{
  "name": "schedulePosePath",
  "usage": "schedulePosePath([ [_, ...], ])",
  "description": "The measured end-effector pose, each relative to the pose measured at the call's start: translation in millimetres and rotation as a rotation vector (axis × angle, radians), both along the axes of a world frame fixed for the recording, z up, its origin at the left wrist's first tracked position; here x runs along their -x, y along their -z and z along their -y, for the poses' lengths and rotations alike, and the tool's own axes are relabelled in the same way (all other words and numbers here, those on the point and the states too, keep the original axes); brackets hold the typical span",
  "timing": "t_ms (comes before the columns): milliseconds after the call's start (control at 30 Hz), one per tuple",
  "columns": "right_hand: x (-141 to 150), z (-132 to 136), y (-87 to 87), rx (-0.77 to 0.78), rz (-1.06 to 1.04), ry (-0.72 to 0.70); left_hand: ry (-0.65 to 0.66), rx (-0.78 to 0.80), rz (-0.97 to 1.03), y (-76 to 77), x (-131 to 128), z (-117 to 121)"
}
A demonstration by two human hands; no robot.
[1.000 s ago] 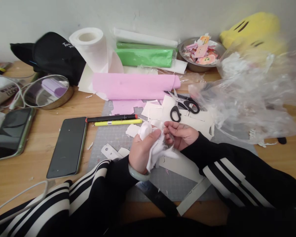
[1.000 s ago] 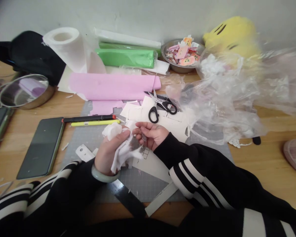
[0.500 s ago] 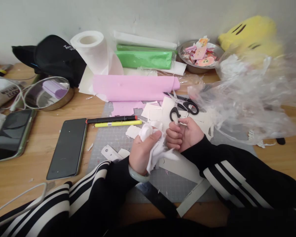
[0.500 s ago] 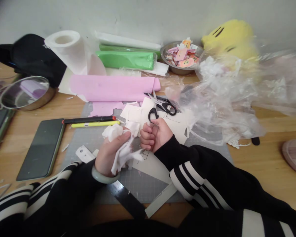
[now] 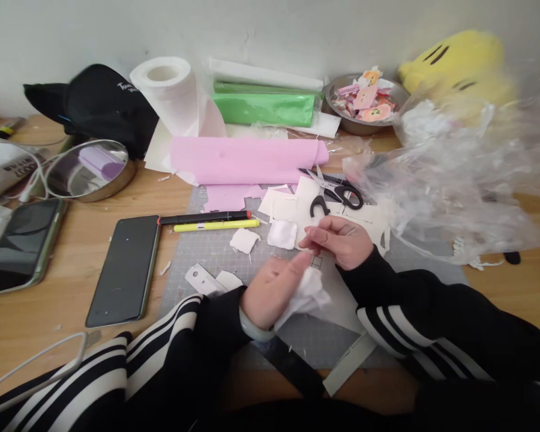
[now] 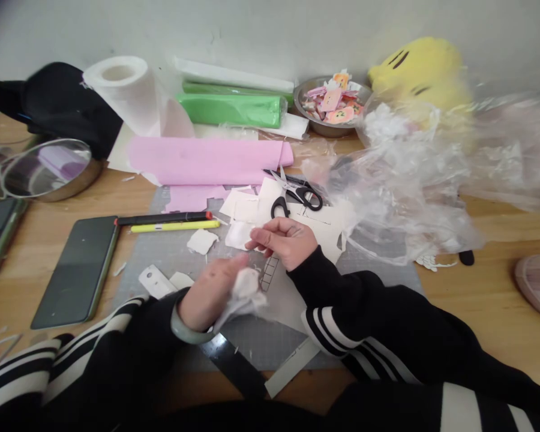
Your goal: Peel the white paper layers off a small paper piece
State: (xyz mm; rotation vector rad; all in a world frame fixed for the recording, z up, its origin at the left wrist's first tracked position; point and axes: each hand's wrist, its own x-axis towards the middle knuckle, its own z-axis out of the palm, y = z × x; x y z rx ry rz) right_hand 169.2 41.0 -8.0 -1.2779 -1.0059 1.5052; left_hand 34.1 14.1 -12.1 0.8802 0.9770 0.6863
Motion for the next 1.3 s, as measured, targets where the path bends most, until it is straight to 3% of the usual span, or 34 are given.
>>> schedulePosePath([
  [100,-1.1,-1.0,7.5,-0.42,0.399,-0.019,0.154,-0.277,-0.148,-4.6,1.7,-0.5],
  [167,-1.9,-3.3,16.5,-0.665,0.625,-0.097,0.159,-0.377,-0.204,-9.4,0.5,-1.9],
  [267,-2.9,-6.4,31.4,-0.791,0.827,-0.203,0.127,-0.416,-0.234,-13.5,-2.6,-3.8],
  [433,-5.3,-8.5,45.2,-0.876,0.874,-0.262,0.174,-0.41,-0.265,-11.4,-4.2,-4.9],
  [633,-6.9,-11.3,40.0,-0.931,0.673,-0.271,0.183,-0.427,-0.266,-9.3,-2.4,-5.1],
  [700,-5.9,-11.1,34.6,-0.855,0.591,-0.237,0.158,-0.452,-0.253,-8.9,-2.0,-5.0],
  [800,-4.4,-9.5,25.0,-0.573,0.498,-0.094,0.094,-0.48,-0.228,-6.4,-1.9,-5.0],
  [867,-4.0,-8.1,19.4,-0.386,0.457,0.005,0.04,-0.425,-0.178,-3.4,-2.4,-5.5],
  [933,-4.1,-6.4,15.7,-0.326,0.433,0.092,-0.035,-0.323,-0.096,0.2,-3.3,-6.2],
  [1067,-3.8,-1.8,11.9,-0.616,0.465,0.178,-0.208,-0.173,0.055,4.9,-6.0,-8.0],
  [1167,-2.8,1.6,9.0,-0.836,0.552,0.06,-0.322,-0.12,0.135,3.3,-7.3,-8.6],
  [1300,-2.2,2.7,5.6,-0.949,0.612,-0.086,-0.377,-0.048,0.167,-2.7,-8.0,-9.1],
])
